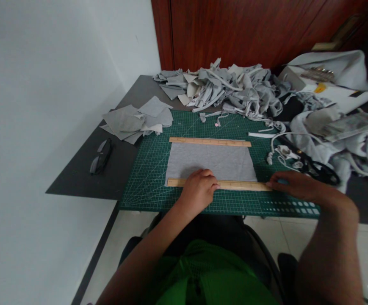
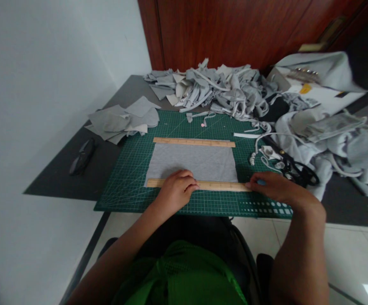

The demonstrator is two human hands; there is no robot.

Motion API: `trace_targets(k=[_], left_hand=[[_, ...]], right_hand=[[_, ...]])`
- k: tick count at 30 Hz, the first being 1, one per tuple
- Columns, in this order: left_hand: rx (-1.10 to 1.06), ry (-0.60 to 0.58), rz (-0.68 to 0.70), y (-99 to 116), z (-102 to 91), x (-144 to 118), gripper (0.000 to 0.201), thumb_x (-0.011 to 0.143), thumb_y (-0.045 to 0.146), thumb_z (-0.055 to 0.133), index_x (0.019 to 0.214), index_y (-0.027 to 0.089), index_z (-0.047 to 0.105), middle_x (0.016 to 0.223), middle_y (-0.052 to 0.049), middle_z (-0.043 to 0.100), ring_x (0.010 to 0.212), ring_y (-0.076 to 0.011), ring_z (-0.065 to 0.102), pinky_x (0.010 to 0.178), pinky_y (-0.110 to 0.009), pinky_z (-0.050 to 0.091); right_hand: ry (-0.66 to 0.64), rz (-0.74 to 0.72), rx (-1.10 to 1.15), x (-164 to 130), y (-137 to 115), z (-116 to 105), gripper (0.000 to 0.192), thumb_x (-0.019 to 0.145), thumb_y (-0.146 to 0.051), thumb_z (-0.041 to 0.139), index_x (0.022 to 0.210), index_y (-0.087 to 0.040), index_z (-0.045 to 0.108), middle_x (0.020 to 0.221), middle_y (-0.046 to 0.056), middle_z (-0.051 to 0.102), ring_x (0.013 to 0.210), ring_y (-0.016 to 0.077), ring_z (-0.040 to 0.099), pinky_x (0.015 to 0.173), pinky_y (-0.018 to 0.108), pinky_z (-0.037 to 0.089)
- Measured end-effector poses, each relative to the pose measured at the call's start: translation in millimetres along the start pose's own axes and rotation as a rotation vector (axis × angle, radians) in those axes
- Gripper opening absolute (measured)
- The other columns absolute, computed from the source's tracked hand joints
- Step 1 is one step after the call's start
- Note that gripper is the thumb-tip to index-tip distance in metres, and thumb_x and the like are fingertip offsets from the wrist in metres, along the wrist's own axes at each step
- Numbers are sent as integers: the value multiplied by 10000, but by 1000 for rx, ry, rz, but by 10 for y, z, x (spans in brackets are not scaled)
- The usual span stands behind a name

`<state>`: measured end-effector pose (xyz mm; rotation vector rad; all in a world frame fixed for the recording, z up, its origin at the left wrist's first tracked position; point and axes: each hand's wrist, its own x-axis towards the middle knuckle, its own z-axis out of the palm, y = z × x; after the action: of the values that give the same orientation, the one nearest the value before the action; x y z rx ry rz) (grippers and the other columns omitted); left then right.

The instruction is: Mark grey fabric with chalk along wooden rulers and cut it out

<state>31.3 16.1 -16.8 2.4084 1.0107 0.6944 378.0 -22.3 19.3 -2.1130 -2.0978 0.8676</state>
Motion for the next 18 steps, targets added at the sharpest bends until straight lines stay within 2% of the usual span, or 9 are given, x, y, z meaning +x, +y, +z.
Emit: trace_targets(k=[4,10,18], left_hand=[[-5,-11,3,13,-21,13,107,957,177,700,864,174,751,930,-33,718,910,-197,666,873,-365,537],[5,-10,5,9,-25,10,61,950,170,707,913,173,755,958,-37,713,919,-201,661,864,-363,537],[6,-3,12,3,-8,9,106,942,161,715,850,175,766,946,-28,728,911,-199,675,866,-365,532]], right_hand=[[-73,0,-8,-7,-37,34,402,802,-627,612,808,-242,730,865,73,764,849,299,713,783,418,534],[-5,45,36,-79,7,35,320,758,-527,676,919,-251,658,876,49,733,813,266,688,724,378,516],[-1,11,7,-50,47,59,245,787,-463,658,918,-256,653,896,43,738,849,270,699,741,377,521]])
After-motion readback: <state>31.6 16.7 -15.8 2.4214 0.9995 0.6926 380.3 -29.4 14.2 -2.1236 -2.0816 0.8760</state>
